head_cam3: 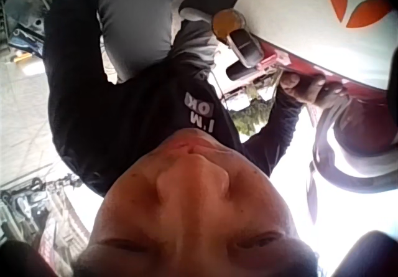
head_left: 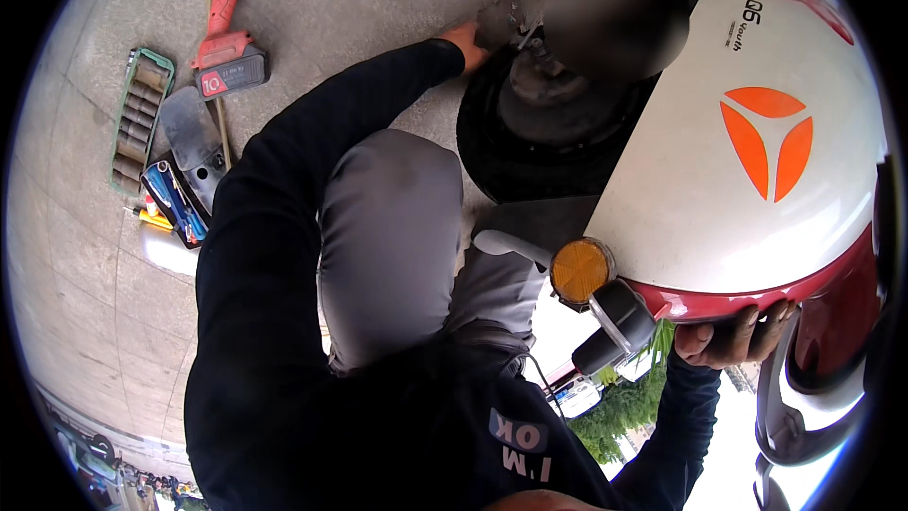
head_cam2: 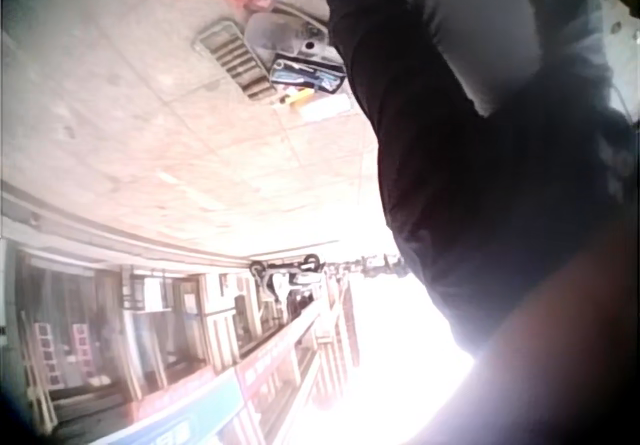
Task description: The person uses a red cordless impact wrench to tighten bolts on the rear wheel and suspension of a white and red scooter. They switch between the power tool and manual hand adjustments, occasionally using pliers to manipulate small components near the brake assembly. The person also briefly removes and replaces a quilted seat cover during the process.
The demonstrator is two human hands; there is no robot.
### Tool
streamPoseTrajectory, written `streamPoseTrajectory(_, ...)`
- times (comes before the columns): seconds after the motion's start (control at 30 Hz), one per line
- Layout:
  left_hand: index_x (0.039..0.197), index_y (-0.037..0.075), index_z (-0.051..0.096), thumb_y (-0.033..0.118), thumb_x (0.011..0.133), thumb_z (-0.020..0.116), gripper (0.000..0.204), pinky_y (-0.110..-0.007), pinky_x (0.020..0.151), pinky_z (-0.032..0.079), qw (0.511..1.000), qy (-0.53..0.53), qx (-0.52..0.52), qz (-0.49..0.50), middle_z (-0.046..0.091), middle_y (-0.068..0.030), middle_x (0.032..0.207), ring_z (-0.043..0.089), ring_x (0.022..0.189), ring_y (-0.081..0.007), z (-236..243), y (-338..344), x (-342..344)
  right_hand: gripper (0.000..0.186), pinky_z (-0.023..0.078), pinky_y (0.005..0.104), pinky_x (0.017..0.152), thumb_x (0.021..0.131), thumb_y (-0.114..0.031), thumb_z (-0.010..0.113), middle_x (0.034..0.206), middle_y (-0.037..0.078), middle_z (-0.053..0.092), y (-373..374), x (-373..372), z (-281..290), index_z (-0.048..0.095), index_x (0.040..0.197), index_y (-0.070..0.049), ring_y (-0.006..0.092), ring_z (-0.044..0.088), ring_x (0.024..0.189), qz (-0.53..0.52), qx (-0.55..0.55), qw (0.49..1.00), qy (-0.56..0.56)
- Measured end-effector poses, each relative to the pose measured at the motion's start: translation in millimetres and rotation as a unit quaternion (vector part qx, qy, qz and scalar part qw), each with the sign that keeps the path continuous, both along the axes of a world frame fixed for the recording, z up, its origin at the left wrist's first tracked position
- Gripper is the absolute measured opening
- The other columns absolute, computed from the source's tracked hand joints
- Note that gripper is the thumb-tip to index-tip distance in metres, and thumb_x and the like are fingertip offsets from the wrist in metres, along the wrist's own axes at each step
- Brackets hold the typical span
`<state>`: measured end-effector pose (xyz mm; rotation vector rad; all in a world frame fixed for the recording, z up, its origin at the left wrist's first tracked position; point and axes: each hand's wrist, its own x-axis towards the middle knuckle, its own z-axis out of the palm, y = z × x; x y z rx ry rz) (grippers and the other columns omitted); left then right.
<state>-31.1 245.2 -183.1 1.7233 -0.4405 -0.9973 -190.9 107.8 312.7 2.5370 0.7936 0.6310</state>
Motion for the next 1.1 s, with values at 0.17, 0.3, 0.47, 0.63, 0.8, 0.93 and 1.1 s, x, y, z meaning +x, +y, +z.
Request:
streamPoseTrajectory(0.17,0.111,0.006,0.071,0.014,0.073,0.072,0.039,-0.041,0.095,0.051,0.990,0.118,-0.067,-0.047,0.066,-0.0197,0.121,0.064,0.112,-0.0346,-48.2,10.8,-49.8,0.057,0.041,0.0588,0.109,0.098,-0.037,0.037,0.135,0.030,0.050,-0.5,6.6,-8.9,0.057,0.130,0.006,0.0435,0.048,0.132,0.026,0.030,0.999,-0.009)
streamPoseTrajectory(0.3,0.118,0.001,0.069,0.012,0.083,0.060,0.038,-0.041,0.089,0.058,0.906,-0.198,-0.200,-0.316,0.066,-0.0186,0.125,0.068,0.109,-0.0308,-30.0,62.7,-51.9,0.057,0.040,0.0580,0.109,0.099,-0.038,0.037,0.134,0.030,0.050,0.0,-0.4,-6.2,0.058,0.129,0.006,0.0435,0.049,0.131,0.012,0.022,1.000,-0.007)
streamPoseTrajectory(0.47,0.114,-0.010,0.066,0.013,0.084,0.055,0.039,-0.039,0.088,0.059,0.809,0.485,-0.157,-0.293,0.070,-0.0238,0.112,0.070,0.102,-0.0351,98.4,107.7,-9.9,0.056,0.037,0.0590,0.111,0.099,-0.038,0.039,0.134,0.031,0.050,7.6,5.1,-1.4,0.058,0.129,0.005,0.0459,0.047,0.132,0.007,0.009,1.000,-0.001)
streamPoseTrajectory(0.63,0.144,0.010,0.045,0.015,0.080,0.071,0.070,-0.042,0.095,0.054,0.952,-0.239,0.032,-0.187,0.062,-0.0145,0.127,0.063,0.112,-0.0348,68.3,34.7,44.6,0.056,0.035,0.0594,0.112,0.099,-0.038,0.037,0.137,0.029,0.048,5.4,-2.9,3.5,0.056,0.132,0.003,0.0452,0.044,0.135,-0.026,0.007,0.999,0.027)
streamPoseTrajectory(0.8,0.153,0.016,0.029,0.015,0.062,0.087,0.108,-0.042,0.105,0.048,0.901,-0.390,-0.038,-0.185,0.039,-0.0096,0.153,0.051,0.129,-0.0324,91.4,-15.5,77.9,0.058,0.037,0.0589,0.111,0.098,-0.037,0.034,0.137,0.030,0.048,1.6,3.2,-5.7,0.055,0.133,0.002,0.0448,0.045,0.134,0.003,0.017,1.000,-0.003)
streamPoseTrajectory(0.93,0.150,0.013,0.035,0.016,0.060,0.089,0.105,-0.042,0.108,0.045,0.883,-0.413,-0.047,-0.219,0.044,-0.0097,0.149,0.051,0.129,-0.0312,92.0,-29.0,87.5,0.058,0.038,0.0590,0.110,0.097,-0.036,0.034,0.138,0.030,0.048,0.5,9.6,1.2,0.055,0.134,0.003,0.0444,0.046,0.134,0.021,-0.033,0.999,0.006)
streamPoseTrajectory(1.1,0.146,0.011,0.040,0.015,0.063,0.087,0.096,-0.042,0.106,0.047,0.852,-0.480,-0.060,-0.201,0.051,-0.0112,0.142,0.052,0.128,-0.0304,87.7,-31.9,89.8,0.058,0.039,0.0596,0.110,0.097,-0.036,0.033,0.137,0.030,0.048,2.3,6.8,-7.3,0.054,0.135,0.004,0.0442,0.047,0.133,0.013,0.009,1.000,0.002)
